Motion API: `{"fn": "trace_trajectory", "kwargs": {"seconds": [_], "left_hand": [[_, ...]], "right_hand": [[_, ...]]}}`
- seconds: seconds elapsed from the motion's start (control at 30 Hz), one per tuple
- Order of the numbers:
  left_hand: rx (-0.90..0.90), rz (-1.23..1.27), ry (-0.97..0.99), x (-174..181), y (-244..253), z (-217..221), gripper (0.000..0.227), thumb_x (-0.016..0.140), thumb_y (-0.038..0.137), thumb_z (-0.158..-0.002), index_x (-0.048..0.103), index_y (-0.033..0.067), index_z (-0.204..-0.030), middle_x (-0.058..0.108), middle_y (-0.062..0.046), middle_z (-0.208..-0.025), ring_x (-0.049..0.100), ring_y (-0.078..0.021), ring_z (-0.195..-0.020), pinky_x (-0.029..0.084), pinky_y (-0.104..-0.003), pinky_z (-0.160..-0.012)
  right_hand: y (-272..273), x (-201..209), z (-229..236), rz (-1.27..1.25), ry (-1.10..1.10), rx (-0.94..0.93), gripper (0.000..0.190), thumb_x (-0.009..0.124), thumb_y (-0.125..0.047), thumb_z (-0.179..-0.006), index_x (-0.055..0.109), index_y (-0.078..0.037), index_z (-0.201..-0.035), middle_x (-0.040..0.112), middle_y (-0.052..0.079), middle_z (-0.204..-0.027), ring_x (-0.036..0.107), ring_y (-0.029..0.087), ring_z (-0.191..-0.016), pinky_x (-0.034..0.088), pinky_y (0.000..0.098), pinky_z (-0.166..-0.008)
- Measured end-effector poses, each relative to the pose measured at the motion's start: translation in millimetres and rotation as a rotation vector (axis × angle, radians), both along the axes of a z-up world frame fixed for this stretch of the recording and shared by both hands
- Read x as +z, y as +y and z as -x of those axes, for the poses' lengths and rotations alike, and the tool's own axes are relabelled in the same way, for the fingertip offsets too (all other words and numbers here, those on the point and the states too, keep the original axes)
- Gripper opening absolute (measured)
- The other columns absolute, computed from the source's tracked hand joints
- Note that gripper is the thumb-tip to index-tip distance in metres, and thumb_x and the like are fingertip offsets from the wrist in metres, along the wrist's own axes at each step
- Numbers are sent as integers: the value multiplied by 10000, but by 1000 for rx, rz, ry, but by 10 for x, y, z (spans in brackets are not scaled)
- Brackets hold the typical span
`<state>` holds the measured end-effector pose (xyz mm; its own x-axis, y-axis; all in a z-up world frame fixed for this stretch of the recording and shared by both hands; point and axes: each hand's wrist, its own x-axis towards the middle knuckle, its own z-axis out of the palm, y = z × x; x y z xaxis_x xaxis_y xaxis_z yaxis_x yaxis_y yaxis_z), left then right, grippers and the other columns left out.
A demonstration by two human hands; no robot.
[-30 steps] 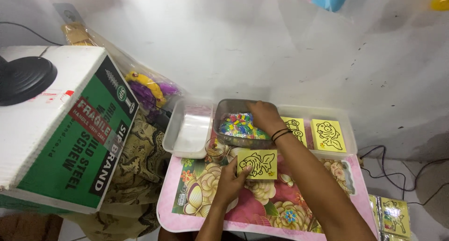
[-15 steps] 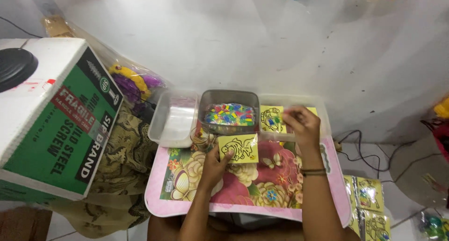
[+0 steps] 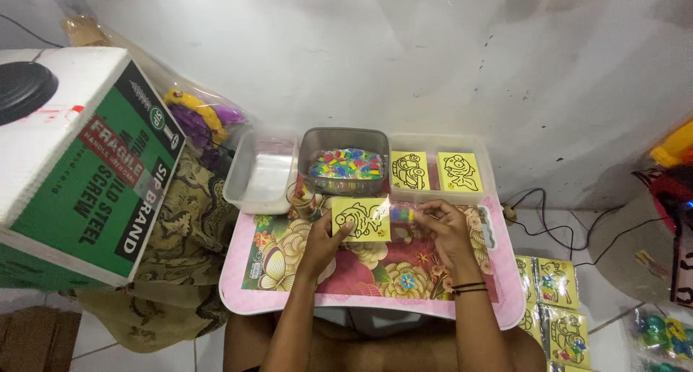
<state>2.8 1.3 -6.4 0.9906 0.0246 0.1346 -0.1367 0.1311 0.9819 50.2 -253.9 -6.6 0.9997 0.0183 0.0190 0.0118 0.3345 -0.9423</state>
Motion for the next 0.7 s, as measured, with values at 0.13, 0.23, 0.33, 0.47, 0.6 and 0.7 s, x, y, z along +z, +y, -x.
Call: {"fn": "trace_trajectory", "kwargs": {"seconds": [0.13,0.23,0.33,0.47,0.6,0.7], "left_hand": [[-40,2,16,126,15,64,318,683,161,-971,643,-35,-1217,717,-64,-874,605,-113,-759,535,-306,-727],[-72,18,4,209,17,79,222,692,163,-966,653,-8,-1102,685,-59,-842,595,-130,-748,523,-300,-714],[-78,39,-3,191,18,74,188,682,133,-964,639,0,-1091,676,-53,-837,594,-131,-753,523,-300,-717],[-99,67,5,193,22,72,210,694,151,-954,623,11,-1093,659,-42,-841,600,-130,-762,526,-296,-723],[-134,70,41,199,40,38,226,689,149,-962,630,-13,-1109,669,-50,-823,614,-121,-727,544,-285,-686],[-148,-34,23,218,40,42,209,700,153,-954,643,11,-1097,660,-44,-846,591,-140,-761,522,-293,-694]], "right_hand": [[186,68,-13,67,-81,3,211,853,5,-778,705,7,-929,679,103,-837,680,150,-740,584,277,-641],[271,-3,-80,53,-117,22,282,810,9,-787,636,-24,-1007,608,66,-752,572,96,-458,458,199,-333],[355,-69,-122,22,-87,26,302,832,9,-787,598,-1,-977,647,123,-726,536,133,-419,419,240,-275],[417,63,-87,48,-176,70,447,856,19,-745,599,-23,-1108,599,94,-775,524,118,-399,432,239,-260],[342,-72,-155,200,-109,197,275,827,-18,-812,665,25,-1030,658,96,-757,561,109,-514,436,196,-360],[475,271,11,201,-43,226,279,888,-84,-776,678,-32,-953,658,48,-715,578,87,-521,455,169,-389]]}}
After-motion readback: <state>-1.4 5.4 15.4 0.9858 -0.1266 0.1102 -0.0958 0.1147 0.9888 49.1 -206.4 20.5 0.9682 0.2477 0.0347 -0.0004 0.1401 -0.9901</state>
